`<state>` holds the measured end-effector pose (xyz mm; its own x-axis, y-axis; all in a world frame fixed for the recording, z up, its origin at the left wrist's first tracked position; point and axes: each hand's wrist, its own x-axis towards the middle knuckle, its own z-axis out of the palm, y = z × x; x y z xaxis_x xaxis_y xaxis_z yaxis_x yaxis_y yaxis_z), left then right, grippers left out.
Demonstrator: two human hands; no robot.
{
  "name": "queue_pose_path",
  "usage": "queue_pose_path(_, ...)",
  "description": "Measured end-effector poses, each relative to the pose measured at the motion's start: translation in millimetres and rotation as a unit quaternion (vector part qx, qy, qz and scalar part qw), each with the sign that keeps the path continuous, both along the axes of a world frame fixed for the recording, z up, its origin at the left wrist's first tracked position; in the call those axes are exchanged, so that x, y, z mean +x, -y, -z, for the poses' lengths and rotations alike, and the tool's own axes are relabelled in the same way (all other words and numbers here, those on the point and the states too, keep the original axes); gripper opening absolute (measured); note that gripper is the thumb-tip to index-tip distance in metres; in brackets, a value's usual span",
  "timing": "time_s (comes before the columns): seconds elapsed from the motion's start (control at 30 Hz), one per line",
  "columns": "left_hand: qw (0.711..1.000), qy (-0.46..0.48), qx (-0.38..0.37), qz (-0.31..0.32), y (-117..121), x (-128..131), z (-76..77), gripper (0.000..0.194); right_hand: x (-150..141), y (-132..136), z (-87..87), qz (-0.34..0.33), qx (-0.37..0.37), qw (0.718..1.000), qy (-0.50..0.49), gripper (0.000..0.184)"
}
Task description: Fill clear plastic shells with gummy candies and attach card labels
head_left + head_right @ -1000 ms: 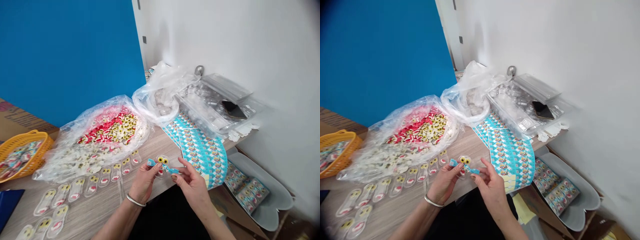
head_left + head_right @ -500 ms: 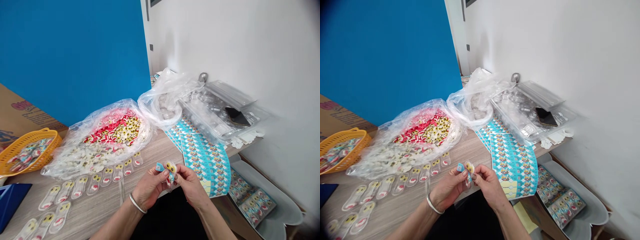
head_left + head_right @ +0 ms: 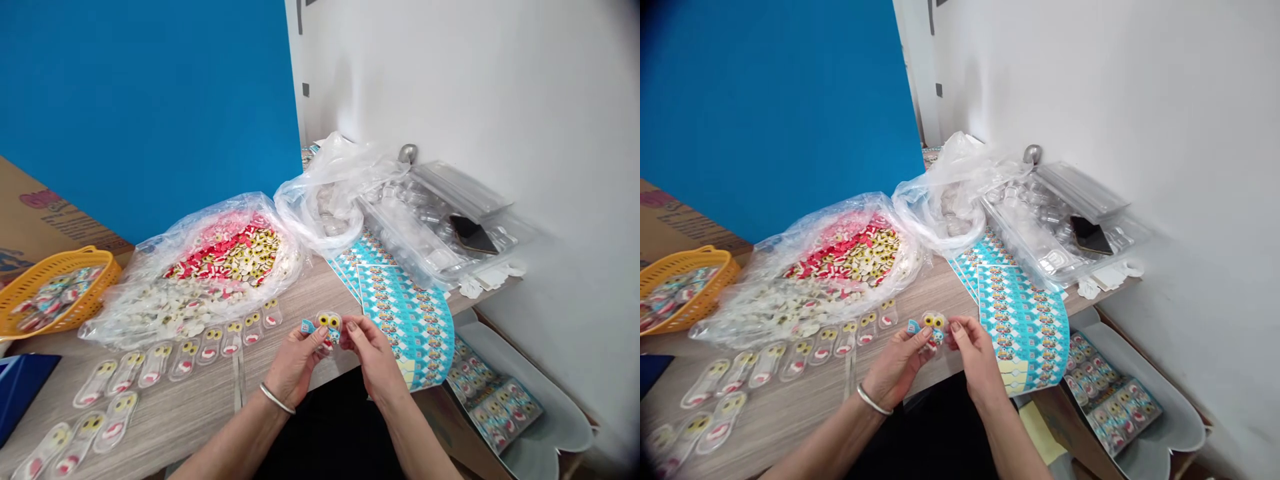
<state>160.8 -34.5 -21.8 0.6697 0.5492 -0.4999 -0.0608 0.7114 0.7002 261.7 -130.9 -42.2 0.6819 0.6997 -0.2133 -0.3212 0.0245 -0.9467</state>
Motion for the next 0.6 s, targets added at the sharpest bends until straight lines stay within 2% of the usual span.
queue_pose_path(0.07, 1.000, -0.005, 0.000, -0.016, 2, 2, 0.2, 0.027, -4, 2, 0.4, 0.000, 0.003, 0.998, 0.055, 0.031)
queue_pose_path(0.13, 1.000, 0.001, 0.010, -0.003, 3, 3, -0.7, 0.027, -6, 5, 0.1, -0.020, -0.003, 0.996, 0.091, 0.025)
queue_pose_path(0.33, 0.998, 0.012, 0.038, -0.047, -3, -3, -1.7, 0.024, -1, 11, -4.5, -0.031, -0.005, 0.996, 0.083, 0.023)
queue_pose_path(0.5, 0.999, 0.020, 0.021, -0.034, -7, -5, -0.6, 0.025, -1, 13, -4.4, -0.048, 0.016, 0.997, 0.053, 0.023)
queue_pose_path(0.6, 0.998, 0.047, -0.029, 0.022, -6, -7, 0.3, 0.026, -5, 11, 0.2, -0.067, 0.039, 0.997, 0.025, 0.021)
